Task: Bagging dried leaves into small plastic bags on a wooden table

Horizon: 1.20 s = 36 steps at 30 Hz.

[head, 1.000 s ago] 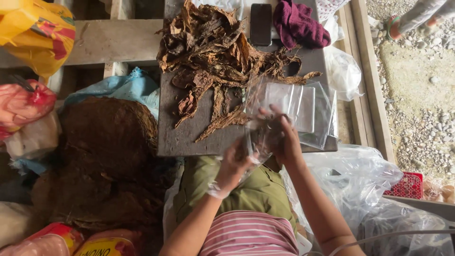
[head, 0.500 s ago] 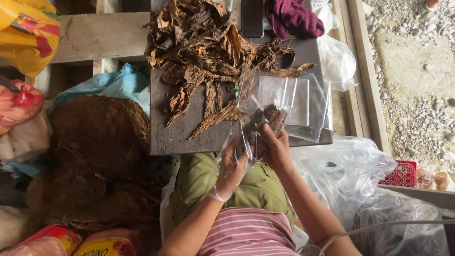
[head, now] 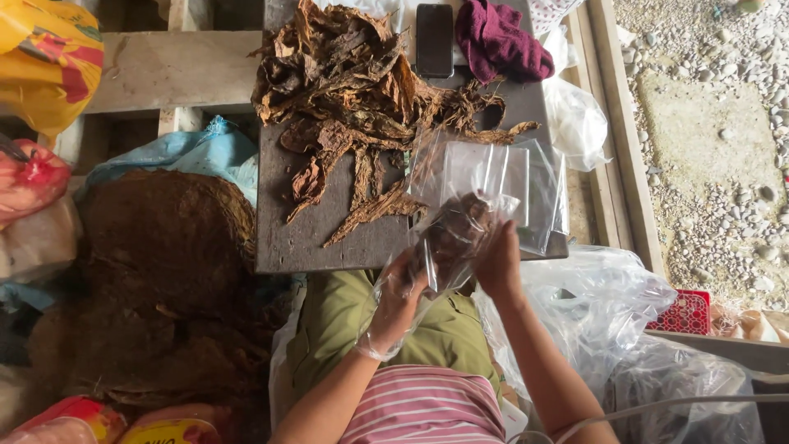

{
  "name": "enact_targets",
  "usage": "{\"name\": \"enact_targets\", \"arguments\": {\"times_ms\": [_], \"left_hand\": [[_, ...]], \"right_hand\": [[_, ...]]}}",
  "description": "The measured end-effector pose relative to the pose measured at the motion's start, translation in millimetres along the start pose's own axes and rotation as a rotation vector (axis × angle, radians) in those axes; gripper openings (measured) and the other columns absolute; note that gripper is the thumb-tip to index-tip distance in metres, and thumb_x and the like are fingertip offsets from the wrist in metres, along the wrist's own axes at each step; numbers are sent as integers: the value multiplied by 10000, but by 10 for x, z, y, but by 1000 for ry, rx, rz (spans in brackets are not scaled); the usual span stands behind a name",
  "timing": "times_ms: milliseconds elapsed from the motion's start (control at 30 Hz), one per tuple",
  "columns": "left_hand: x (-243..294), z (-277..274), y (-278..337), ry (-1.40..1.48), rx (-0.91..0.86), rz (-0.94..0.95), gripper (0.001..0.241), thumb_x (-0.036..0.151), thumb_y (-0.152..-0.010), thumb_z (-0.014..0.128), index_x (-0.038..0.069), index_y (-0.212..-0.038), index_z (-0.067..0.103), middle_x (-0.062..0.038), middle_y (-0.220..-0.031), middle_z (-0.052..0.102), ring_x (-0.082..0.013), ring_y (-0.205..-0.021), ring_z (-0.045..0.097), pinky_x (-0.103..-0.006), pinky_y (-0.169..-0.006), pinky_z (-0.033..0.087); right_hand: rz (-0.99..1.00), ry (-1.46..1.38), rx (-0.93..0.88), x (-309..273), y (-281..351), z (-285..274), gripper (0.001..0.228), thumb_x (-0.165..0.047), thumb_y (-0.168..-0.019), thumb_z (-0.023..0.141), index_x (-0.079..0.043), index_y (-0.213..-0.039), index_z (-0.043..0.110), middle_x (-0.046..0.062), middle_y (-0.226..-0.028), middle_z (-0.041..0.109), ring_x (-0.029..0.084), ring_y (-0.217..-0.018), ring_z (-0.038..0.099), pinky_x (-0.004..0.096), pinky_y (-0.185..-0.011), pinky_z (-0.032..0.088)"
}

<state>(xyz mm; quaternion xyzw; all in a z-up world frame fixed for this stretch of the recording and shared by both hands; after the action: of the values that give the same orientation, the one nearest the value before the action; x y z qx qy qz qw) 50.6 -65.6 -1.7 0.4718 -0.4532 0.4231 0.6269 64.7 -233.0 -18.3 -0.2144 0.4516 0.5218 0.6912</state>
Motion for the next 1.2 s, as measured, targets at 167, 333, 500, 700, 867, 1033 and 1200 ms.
{"name": "enact_targets", "arguments": {"times_ms": [167,333,500,700,867,1033,1200], "left_hand": [[337,144,110,81,-27,-50,120,156,-859,673,42,-866,635,-36,-692,586,-115,-651,591,-267,-583,537],[231,135,28,-108,-30,30,460,200,-872,642,77,-1312,593,-194,-1101,717,-282,-1000,696,-416,-854,531],[-40,-433,-198,19,108,272,265,192,-1016,508,124,-1254,602,-82,-1220,670,-221,-1096,651,-398,-898,525],[-465,247,-75,385,-232,149,769,287,-895,726,13,-1476,304,-232,-1421,438,-451,-1347,400,-473,-1073,387],[-159,263,-334,6,-115,334,570,231,-931,460,-76,-1401,362,-296,-1348,460,-450,-1231,471,-514,-1026,384],[307,-239,-346,691,321,-258,665,638,-881,466,170,-1325,627,-244,-1400,507,-345,-1193,558,-428,-994,416],[433,-811,-289,-143,303,-99,628,584,-968,443,46,-782,709,-207,-660,655,-365,-705,656,-444,-751,501]], "right_hand": [[31,-25,-162,178,96,135,576,-191,-831,718,40,-1321,523,302,-1311,520,398,-1170,545,566,-991,404],[60,-22,-102,459,-90,-91,297,-119,-897,693,-29,-1174,642,169,-868,688,242,-577,660,340,-415,519],[15,-358,41,-424,-309,-89,569,-460,-924,603,-77,-1342,544,180,-1288,634,304,-1096,672,438,-817,559],[-4,-498,104,-121,-174,56,549,-517,-874,620,-136,-1269,610,39,-1297,643,199,-1212,607,402,-1092,478],[130,-390,129,406,225,267,564,-405,-938,528,-24,-1353,518,194,-1360,562,329,-1259,541,518,-1108,402],[203,-471,-23,826,301,-45,610,-48,-862,543,-36,-1454,399,210,-1453,456,416,-1331,424,647,-1146,246],[139,263,-178,104,196,27,660,-47,-806,395,3,-1465,391,295,-1392,509,424,-1294,501,611,-1075,281]]}}
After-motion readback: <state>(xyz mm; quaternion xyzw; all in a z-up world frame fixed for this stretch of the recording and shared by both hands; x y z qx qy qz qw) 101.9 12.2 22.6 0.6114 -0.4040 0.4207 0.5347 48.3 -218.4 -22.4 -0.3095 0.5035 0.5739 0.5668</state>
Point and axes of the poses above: each hand's wrist, its own y-axis away from the middle knuckle, its own z-axis out of the palm, x = y × z, the point moved 8 cm from there along -y, towards the middle knuckle
